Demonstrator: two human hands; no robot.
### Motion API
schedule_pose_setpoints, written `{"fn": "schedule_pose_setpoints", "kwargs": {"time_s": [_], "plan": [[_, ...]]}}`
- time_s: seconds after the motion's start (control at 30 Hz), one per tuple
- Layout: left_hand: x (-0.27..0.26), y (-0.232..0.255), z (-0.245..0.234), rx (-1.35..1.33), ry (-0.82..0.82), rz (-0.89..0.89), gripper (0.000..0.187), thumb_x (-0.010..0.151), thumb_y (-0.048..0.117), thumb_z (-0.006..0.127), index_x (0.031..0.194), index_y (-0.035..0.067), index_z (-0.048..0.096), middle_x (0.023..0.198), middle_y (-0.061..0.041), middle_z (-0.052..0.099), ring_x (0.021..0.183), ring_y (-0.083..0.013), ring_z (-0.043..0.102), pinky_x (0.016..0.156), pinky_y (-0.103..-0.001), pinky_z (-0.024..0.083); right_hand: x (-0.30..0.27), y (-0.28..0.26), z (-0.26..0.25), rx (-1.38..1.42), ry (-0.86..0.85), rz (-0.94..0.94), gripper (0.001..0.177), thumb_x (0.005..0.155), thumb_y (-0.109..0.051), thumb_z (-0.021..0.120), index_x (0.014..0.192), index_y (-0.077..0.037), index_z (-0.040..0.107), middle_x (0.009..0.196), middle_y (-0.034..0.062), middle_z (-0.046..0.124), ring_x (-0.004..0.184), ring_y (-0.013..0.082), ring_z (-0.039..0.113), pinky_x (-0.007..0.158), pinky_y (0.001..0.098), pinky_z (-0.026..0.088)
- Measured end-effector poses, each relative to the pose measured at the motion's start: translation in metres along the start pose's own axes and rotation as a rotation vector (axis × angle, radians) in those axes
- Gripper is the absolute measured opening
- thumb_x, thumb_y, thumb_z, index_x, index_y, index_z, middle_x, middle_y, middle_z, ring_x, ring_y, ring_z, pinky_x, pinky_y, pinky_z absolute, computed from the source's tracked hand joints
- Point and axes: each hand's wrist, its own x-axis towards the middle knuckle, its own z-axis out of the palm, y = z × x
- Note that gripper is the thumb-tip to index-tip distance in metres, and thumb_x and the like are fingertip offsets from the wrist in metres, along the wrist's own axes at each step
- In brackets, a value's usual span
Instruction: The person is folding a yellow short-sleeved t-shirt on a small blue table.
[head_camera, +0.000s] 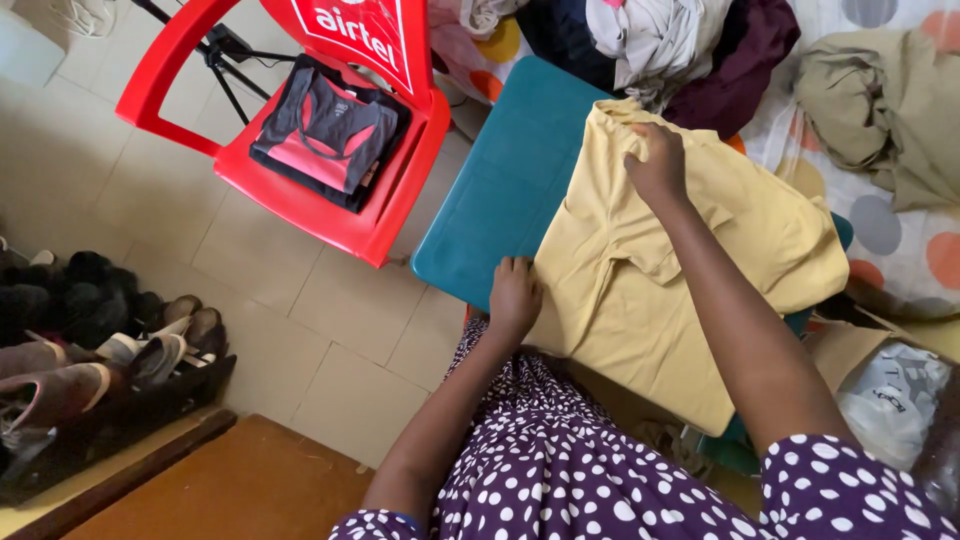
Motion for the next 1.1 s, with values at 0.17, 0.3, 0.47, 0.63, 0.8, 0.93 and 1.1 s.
{"fn": "schedule_pose_setpoints", "kwargs": {"time_s": [0.17,0.3,0.47,0.63,0.8,0.93,1.1], "plan": [[0.02,-0.011,0.004,-0.091,-0.176,-0.157,0.03,0.081,0.012,0.072,0.108,0.002,0.064,0.102,-0.02,0.066,0.091,-0.0395,0.065,0.078,-0.048,0.054,0.051,0.016,0.051,-0.095,-0.054,-0.006,0.034,0.082,-0.015,0.085,0.112,-0.007,0.071,0.118,0.0144,0.064,0.116,0.0377,0.053,0.1,0.0469,0.046],[0.022,-0.019,0.0,-0.152,-0.302,-0.262,0.02,0.083,0.016,0.072,0.099,0.004,0.068,0.092,-0.016,0.073,0.086,-0.0361,0.07,0.075,-0.048,0.055,0.071,0.015,0.062,-0.276,-0.01,0.076,0.025,0.081,-0.028,0.091,0.083,-0.01,0.075,0.101,0.0142,0.069,0.106,0.0406,0.058,0.088,0.0544,0.042],[0.038,-0.024,-0.009,-0.119,-0.468,-0.307,0.019,0.08,0.016,0.073,0.096,0.007,0.073,0.09,-0.014,0.075,0.084,-0.0337,0.071,0.075,-0.046,0.056,0.082,0.026,0.048,-0.118,0.06,0.254,0.02,0.094,-0.02,0.084,0.094,-0.008,0.068,0.092,0.0087,0.072,0.092,0.0308,0.067,0.083,0.0474,0.048],[0.047,-0.026,-0.016,-0.124,-0.585,-0.332,0.025,0.077,0.021,0.079,0.098,0.008,0.076,0.09,-0.012,0.076,0.083,-0.0311,0.073,0.075,-0.044,0.057,0.065,0.04,0.052,0.076,0.113,0.203,0.021,0.096,-0.009,0.081,0.101,-0.004,0.062,0.091,0.0101,0.069,0.086,0.0264,0.068,0.077,0.0389,0.052],[0.043,-0.028,-0.015,-0.154,-0.531,-0.306,0.028,0.077,0.026,0.083,0.095,0.005,0.077,0.09,-0.014,0.077,0.079,-0.0316,0.073,0.075,-0.042,0.058,0.035,0.061,0.014,0.108,0.543,0.19,0.029,0.095,0.0,0.081,0.115,-0.007,0.061,0.108,0.0106,0.062,0.086,0.0246,0.066,0.08,0.0352,0.057],[0.042,-0.023,-0.02,-0.165,-0.52,-0.272,0.029,0.077,0.025,0.083,0.095,0.003,0.076,0.089,-0.016,0.076,0.077,-0.0322,0.074,0.074,-0.042,0.058,-0.011,0.098,-0.034,-0.216,0.623,0.212,0.034,0.084,0.004,0.082,0.108,-0.006,0.059,0.101,0.0136,0.065,0.086,0.0245,0.068,0.073,0.0362,0.055],[0.029,0.009,-0.043,-0.138,-0.296,-0.157,0.033,0.076,0.019,0.077,0.098,-0.001,0.062,0.088,-0.021,0.071,0.077,-0.0371,0.069,0.067,-0.045,0.056,-0.076,0.111,-0.069,-0.054,0.413,0.694,0.027,0.096,-0.024,0.086,0.088,-0.01,0.064,0.067,0.0055,0.071,0.056,0.0186,0.07,0.061,0.0338,0.055]]}}
